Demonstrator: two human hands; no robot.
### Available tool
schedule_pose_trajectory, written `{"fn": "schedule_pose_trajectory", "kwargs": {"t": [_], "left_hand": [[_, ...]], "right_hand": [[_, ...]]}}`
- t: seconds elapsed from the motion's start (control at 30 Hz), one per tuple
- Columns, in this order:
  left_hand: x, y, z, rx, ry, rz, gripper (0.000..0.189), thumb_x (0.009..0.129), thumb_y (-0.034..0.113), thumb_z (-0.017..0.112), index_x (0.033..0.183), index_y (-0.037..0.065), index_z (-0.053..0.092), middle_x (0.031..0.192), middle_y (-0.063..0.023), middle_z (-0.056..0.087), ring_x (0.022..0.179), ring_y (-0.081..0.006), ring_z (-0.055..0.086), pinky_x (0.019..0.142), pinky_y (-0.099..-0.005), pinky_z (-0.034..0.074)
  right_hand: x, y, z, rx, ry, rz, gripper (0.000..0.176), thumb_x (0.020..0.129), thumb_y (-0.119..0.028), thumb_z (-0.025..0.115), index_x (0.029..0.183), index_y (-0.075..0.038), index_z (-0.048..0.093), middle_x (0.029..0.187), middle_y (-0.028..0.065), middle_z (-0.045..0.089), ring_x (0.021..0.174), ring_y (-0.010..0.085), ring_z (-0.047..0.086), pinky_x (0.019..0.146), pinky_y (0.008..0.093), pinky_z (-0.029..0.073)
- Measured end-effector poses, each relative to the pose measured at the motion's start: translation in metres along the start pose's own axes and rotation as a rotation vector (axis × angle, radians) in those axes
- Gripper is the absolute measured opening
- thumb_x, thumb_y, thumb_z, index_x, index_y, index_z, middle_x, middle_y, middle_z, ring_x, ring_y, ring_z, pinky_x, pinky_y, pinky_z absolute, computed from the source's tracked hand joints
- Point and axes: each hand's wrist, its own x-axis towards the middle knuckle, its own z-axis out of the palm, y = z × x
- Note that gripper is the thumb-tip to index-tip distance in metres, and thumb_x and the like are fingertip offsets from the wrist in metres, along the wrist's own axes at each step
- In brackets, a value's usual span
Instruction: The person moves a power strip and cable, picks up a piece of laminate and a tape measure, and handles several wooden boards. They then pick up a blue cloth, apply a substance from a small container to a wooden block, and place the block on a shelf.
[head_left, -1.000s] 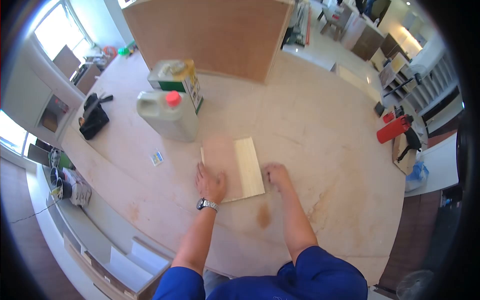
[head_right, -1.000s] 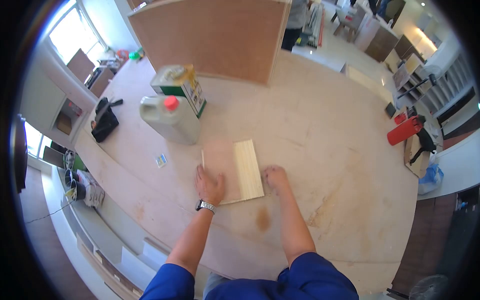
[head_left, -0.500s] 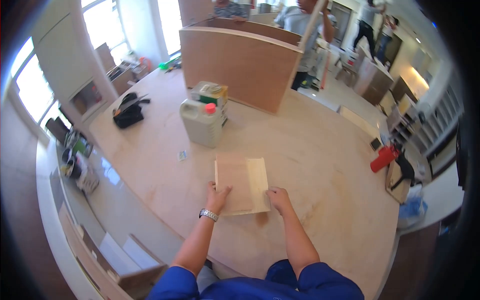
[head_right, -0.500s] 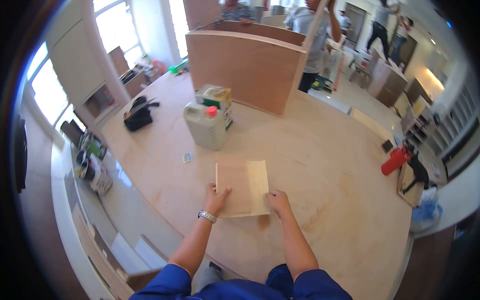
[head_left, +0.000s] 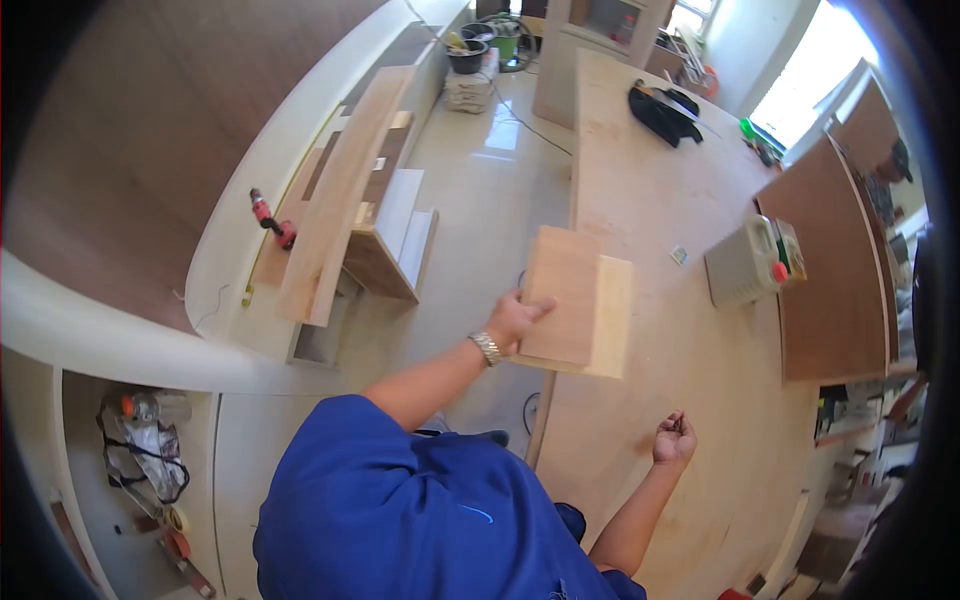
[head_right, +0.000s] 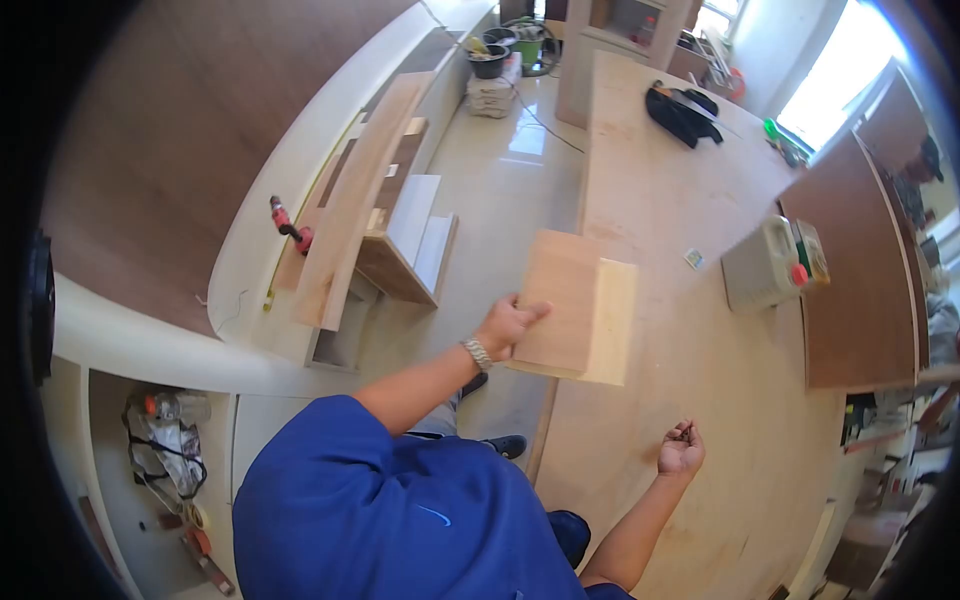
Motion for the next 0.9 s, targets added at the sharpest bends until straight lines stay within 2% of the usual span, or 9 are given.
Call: {"fn": "schedule_pose_trajectory", "kwargs": {"t": [0.1,0.3,0.37,0.5,0.6,0.7,0.73,0.77,0.9], "left_hand": [[-0.012,0.017,-0.082,-0.042,0.170,0.094,0.051,0.082,0.019,0.076,0.117,-0.007,0.049,0.108,-0.0167,0.063,0.094,-0.0213,0.065,0.080,-0.0351,0.056],[-0.057,0.049,-0.239,-0.152,0.496,0.315,0.052,0.080,0.021,0.079,0.113,-0.006,0.049,0.105,-0.0158,0.063,0.091,-0.0212,0.064,0.077,-0.0356,0.056],[-0.075,0.062,-0.287,-0.204,0.569,0.364,0.051,0.080,0.021,0.079,0.113,-0.006,0.050,0.105,-0.0156,0.063,0.091,-0.0210,0.064,0.078,-0.0358,0.055],[-0.114,0.080,-0.363,-0.337,0.711,0.409,0.051,0.081,0.023,0.078,0.113,-0.005,0.050,0.107,-0.0152,0.063,0.092,-0.0220,0.064,0.079,-0.0364,0.055],[-0.135,0.081,-0.403,-0.439,0.761,0.479,0.050,0.082,0.023,0.077,0.114,-0.004,0.050,0.109,-0.0148,0.062,0.093,-0.0233,0.064,0.079,-0.0368,0.056],[-0.160,0.076,-0.421,-0.522,0.807,0.400,0.050,0.083,0.023,0.076,0.116,-0.003,0.049,0.110,-0.0136,0.062,0.095,-0.0233,0.065,0.082,-0.0403,0.056],[-0.166,0.069,-0.421,-0.510,0.834,0.410,0.049,0.083,0.023,0.076,0.116,-0.003,0.049,0.110,-0.0143,0.062,0.093,-0.0236,0.065,0.081,-0.0403,0.056],[-0.173,0.062,-0.418,-0.501,0.872,0.426,0.049,0.083,0.023,0.075,0.116,-0.003,0.050,0.109,-0.0150,0.062,0.092,-0.0240,0.066,0.080,-0.0403,0.056],[-0.219,0.028,-0.391,-0.578,0.793,0.505,0.047,0.082,0.021,0.076,0.111,-0.007,0.051,0.103,-0.0150,0.064,0.088,-0.0232,0.066,0.077,-0.0394,0.057]], "right_hand": [[0.006,0.037,0.024,-0.077,-0.180,0.073,0.023,0.095,-0.004,0.045,0.115,0.000,0.055,0.106,0.0126,0.063,0.087,0.0204,0.063,0.068,0.0307,0.051],[-0.031,0.186,0.125,-0.355,-0.372,0.371,0.025,0.093,0.001,0.047,0.116,0.001,0.055,0.107,0.0144,0.063,0.089,0.0212,0.063,0.073,0.0302,0.055],[-0.041,0.242,0.149,-0.395,-0.398,0.491,0.027,0.091,0.003,0.048,0.117,0.002,0.054,0.107,0.0150,0.063,0.091,0.0227,0.063,0.075,0.0292,0.055],[-0.091,0.342,0.207,-0.636,-0.356,0.602,0.031,0.091,0.005,0.049,0.122,0.007,0.047,0.111,0.0168,0.059,0.093,0.0241,0.062,0.077,0.0294,0.055],[-0.120,0.395,0.243,-0.730,-0.433,0.653,0.033,0.091,0.005,0.050,0.123,0.008,0.045,0.109,0.0162,0.058,0.094,0.0231,0.061,0.077,0.0292,0.055],[-0.137,0.431,0.274,-0.769,-0.601,0.714,0.034,0.091,0.002,0.054,0.124,0.007,0.045,0.106,0.0148,0.058,0.092,0.0216,0.061,0.078,0.0282,0.054],[-0.144,0.440,0.284,-0.789,-0.625,0.756,0.033,0.090,0.000,0.056,0.121,0.005,0.047,0.102,0.0122,0.059,0.087,0.0188,0.060,0.073,0.0256,0.052],[-0.155,0.448,0.294,-0.881,-0.740,0.744,0.029,0.091,-0.003,0.056,0.119,0.002,0.049,0.098,0.0092,0.059,0.082,0.0161,0.058,0.066,0.0233,0.049],[-0.212,0.478,0.318,-0.995,-1.011,0.900,0.022,0.092,-0.005,0.053,0.114,0.000,0.053,0.092,0.0055,0.059,0.076,0.0124,0.055,0.060,0.0225,0.045]]}}
